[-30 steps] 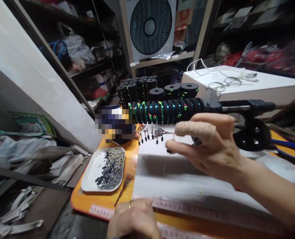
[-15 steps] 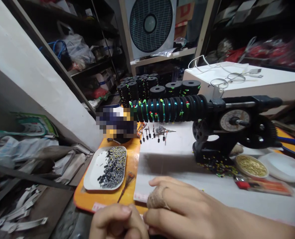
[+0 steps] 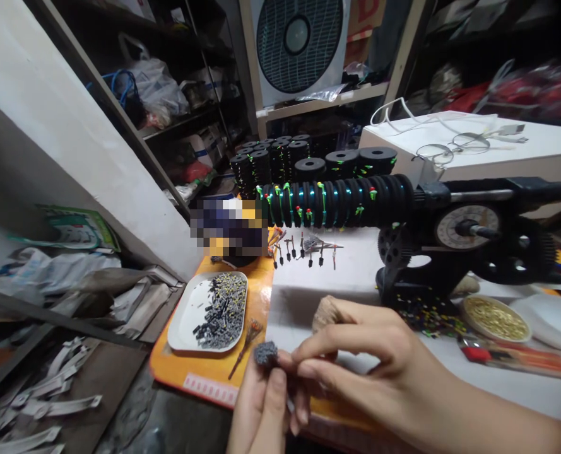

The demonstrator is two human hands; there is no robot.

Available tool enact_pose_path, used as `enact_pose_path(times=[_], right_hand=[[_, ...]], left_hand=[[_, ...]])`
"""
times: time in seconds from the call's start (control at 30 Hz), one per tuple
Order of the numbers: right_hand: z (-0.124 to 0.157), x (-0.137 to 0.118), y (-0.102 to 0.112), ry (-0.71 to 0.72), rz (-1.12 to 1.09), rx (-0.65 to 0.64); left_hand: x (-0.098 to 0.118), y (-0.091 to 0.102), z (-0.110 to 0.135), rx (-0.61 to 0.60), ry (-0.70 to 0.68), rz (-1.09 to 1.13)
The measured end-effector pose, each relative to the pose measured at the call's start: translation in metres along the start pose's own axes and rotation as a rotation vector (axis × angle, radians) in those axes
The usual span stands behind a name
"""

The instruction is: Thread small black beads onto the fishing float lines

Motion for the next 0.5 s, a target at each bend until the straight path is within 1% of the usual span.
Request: enact_pose_path(times=[0.1, 0.17, 0.33, 0.43, 0.5], right_hand=[[0.001, 0.008, 0.0, -0.076, -0.045, 0.008], [0.004, 0.012, -0.003, -0.112, -0.092, -0.004], [0.006, 0.012, -0.007, -0.071, -0.143, 0.0], [0.005, 0.008, -0.005, -0.049, -0.106, 0.011], [0.004, 0.005, -0.005, -0.042, -0.057, 0.009]], left_hand=[[-0.003, -0.012, 0.0, -0.066, 0.008, 0.013], [-0.005, -0.016, 0.0, -0.061, -0.008, 0.005], [-0.007, -0.008, 0.001, 0.137, -0.121, -0.086], [-0.008, -0.005, 0.003, 0.224, -0.131, -0.156], [-0.006, -0.004, 0.006, 0.286, -0.152, -0.165]])
Point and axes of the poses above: each hand's wrist, its own z-axis away from the middle knuckle, its own y-axis out of the back of the hand, x = y × z, the point moved 8 cm from there along -z, towards the middle knuckle, and after that the axes turned 7 degrees about y, right-handed, at the moved point
